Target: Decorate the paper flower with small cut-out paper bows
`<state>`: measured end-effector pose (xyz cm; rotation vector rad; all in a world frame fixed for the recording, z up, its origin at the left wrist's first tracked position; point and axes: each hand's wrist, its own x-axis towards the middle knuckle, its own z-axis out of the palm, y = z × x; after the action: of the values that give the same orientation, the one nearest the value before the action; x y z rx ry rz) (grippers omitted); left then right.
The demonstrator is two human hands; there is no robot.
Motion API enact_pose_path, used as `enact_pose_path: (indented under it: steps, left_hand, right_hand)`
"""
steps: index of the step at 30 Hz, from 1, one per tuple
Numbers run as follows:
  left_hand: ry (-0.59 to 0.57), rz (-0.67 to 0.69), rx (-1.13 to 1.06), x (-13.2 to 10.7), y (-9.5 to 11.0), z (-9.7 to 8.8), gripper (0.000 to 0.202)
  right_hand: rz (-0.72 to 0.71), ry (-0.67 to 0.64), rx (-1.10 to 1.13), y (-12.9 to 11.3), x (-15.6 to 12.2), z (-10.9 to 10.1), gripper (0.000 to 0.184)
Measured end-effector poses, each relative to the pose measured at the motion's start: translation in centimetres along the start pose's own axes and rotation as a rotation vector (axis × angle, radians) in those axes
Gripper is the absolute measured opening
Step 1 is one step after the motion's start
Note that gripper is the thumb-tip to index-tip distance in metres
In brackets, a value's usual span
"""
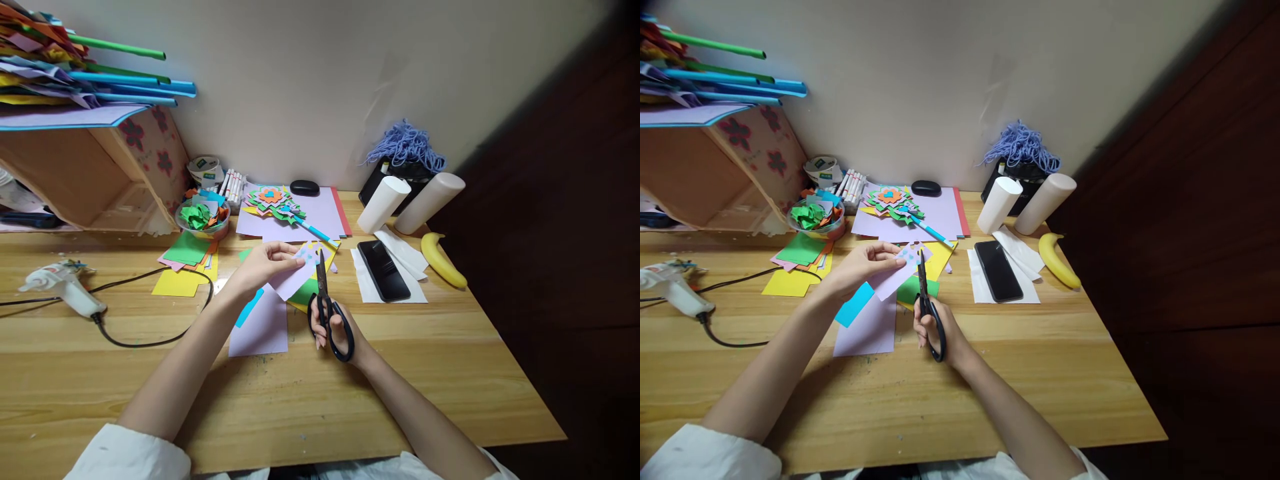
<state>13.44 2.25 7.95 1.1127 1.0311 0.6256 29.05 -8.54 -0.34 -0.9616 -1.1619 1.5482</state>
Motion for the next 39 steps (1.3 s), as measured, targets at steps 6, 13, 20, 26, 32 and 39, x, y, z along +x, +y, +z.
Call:
enact_pose_path:
  steps: [6,13,20,26,32,39]
  left_hand:
    - [0.074,0.042,0.013,-0.1,0.4,-0.6,0.046]
    - [0.129,0.055,-0.012,-0.1,0.6,-1.1,0.051]
    - [0.115,0.066,0.014,-0.4,0.9,-1.1,0.048]
    - [0.128,0.047,0.052,-0.4,1.0,-1.1,0.047]
    - [0.13,0.053,0.094,-0.5,1.1,-1.2,0.048]
    - [0.148,0.065,0.076,-0.6,1.2,-1.2,0.052]
  right_hand:
    - [0.049,-0.053,0.038,0.0,-0.1,0.0,0.065]
    - [0.1,-0.139,0.062,-0.5,-0.2,0.3,0.068]
    - [0.063,-0.161,0.073,0.2,-0.3,-0.1,0.068]
    - [0.069,-0.16,0.059,0.2,-0.3,-0.1,0.067]
    - [0.076,-0.17,0.061,0.1,-0.4,-0.2,0.066]
    - [0.126,-0.171,0.075,0.3,-0.3,-0.2,0.066]
